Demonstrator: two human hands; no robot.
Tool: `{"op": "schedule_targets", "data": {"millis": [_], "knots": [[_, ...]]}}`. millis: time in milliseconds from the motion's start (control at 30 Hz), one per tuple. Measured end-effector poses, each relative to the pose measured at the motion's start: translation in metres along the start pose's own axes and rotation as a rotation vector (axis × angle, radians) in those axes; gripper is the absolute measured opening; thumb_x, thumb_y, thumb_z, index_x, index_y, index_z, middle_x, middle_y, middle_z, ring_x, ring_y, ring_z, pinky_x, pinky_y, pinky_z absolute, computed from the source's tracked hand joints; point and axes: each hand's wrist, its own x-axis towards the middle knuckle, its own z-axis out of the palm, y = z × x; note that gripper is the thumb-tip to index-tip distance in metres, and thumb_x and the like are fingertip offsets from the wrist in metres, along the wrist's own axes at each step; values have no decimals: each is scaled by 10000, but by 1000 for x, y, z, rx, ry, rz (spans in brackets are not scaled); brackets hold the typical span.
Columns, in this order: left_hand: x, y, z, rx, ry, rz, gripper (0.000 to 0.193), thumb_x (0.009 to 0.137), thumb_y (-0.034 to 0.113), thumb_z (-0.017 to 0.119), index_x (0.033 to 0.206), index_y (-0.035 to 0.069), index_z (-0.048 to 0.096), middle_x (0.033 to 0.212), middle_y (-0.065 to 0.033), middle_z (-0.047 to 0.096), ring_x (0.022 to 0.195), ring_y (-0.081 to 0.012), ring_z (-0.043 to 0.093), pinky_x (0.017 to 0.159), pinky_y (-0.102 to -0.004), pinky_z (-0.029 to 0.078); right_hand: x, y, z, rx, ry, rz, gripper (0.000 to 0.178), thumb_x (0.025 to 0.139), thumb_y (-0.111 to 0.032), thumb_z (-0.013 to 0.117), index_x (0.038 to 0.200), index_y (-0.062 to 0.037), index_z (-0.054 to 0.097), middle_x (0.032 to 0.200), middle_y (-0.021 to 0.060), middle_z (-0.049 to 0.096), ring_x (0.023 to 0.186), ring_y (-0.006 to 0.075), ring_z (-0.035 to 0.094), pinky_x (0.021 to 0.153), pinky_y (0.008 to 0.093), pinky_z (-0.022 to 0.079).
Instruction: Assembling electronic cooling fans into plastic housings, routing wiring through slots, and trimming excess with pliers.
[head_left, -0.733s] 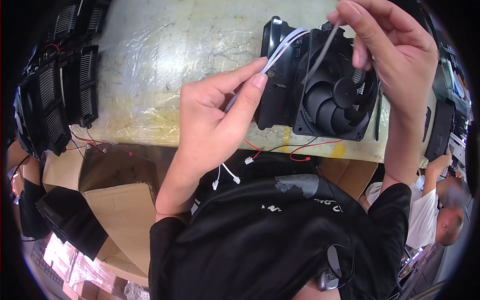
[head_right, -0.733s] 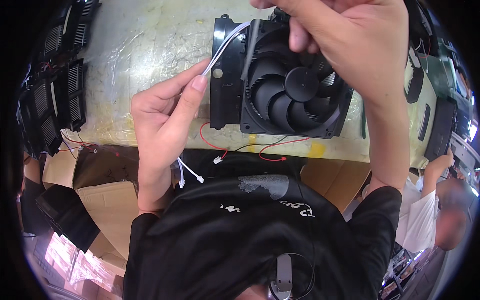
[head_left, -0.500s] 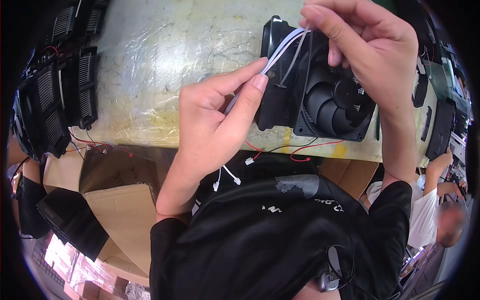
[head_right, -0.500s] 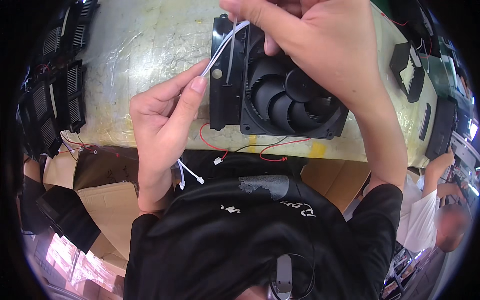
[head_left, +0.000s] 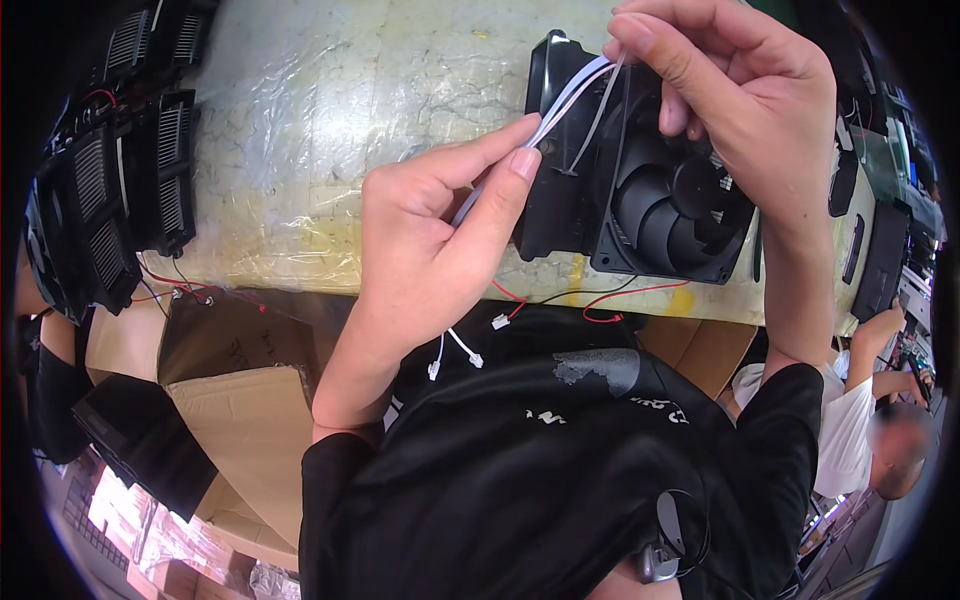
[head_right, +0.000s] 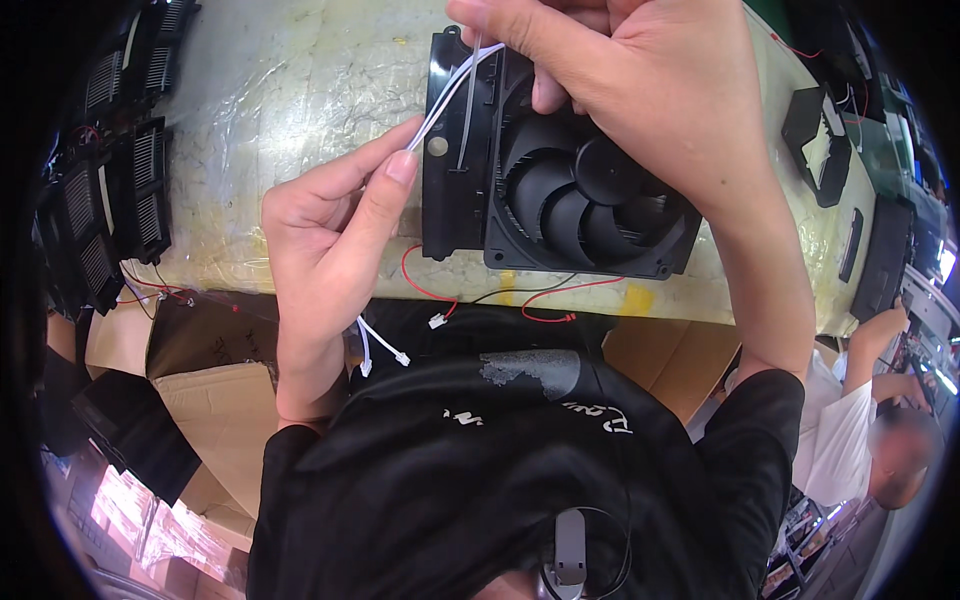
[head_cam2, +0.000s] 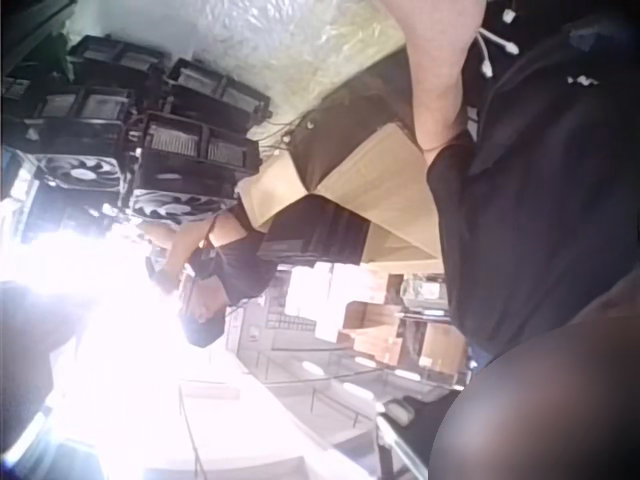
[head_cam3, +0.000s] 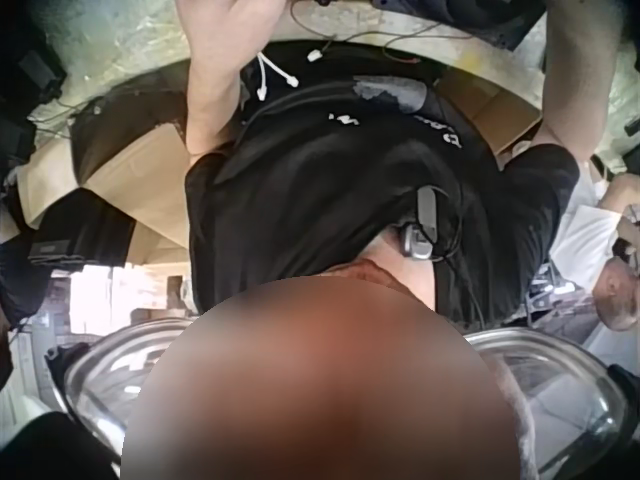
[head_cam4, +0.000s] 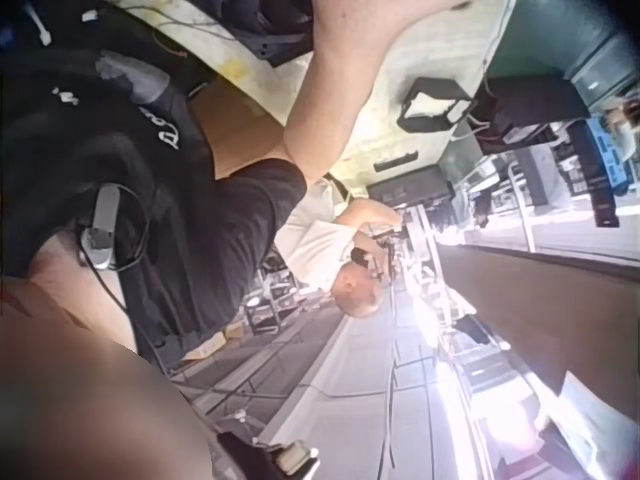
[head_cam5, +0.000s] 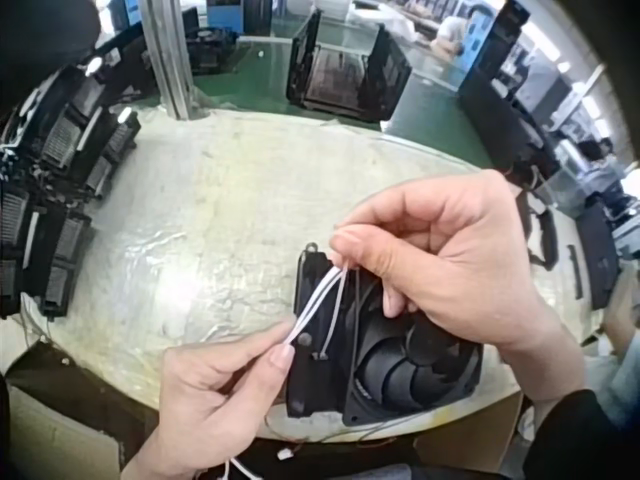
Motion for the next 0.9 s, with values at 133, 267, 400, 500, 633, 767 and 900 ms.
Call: {"op": "schedule_targets", "data": {"millis": [133,267,400,500,633,767,900], "knots": [[-4,6,-4,100,-48,31,246,934,80,627,1146,-36,674,659,30,584,555,-10,433,485,-194,317,-2,27,-4,-153,-77,-231,123,894,-68,674,981,6,720,1047,112,710,622,23,571,533,158,436],[-17,40,-5,37,-184,-255,288,961,73,566,1203,-71,623,700,-17,621,584,-40,521,523,-202,397,-16,22,6,-259,-128,-299,60,803,-14,724,862,-6,728,1022,73,718,510,-20,371,460,166,288],[-18,34,-6,-137,-272,-336,326,978,12,477,1276,-98,550,842,-140,695,691,-109,665,624,-209,521,-26,19,9,-353,-141,-360,46,779,-2,719,822,9,705,1048,80,710,488,3,375,450,181,291],[-19,32,-7,31,-262,-251,324,939,26,540,1252,-37,598,721,-93,661,565,-74,558,543,-248,448,-30,17,10,-377,-166,-355,42,776,5,713,814,16,699,1068,83,703,487,17,378,453,191,299],[-16,32,-4,442,-254,-150,356,884,12,597,1238,30,633,749,-125,650,556,-145,578,543,-284,452,-29,22,8,-370,-168,-365,48,775,11,707,821,22,698,1081,84,699,492,21,379,454,198,307],[-14,16,-5,564,-192,272,343,858,-37,638,1197,11,664,672,9,530,494,-33,329,467,-227,301,-32,28,1,-414,-199,-478,85,791,26,682,874,39,695,1142,128,682,591,112,533,549,239,422],[-18,23,0,449,-155,100,349,850,-56,622,1191,8,654,699,11,567,479,-6,324,435,-213,260,-39,25,-4,-489,-264,-482,125,813,42,648,932,52,684,1217,173,647,860,256,671,766,303,511]]}}
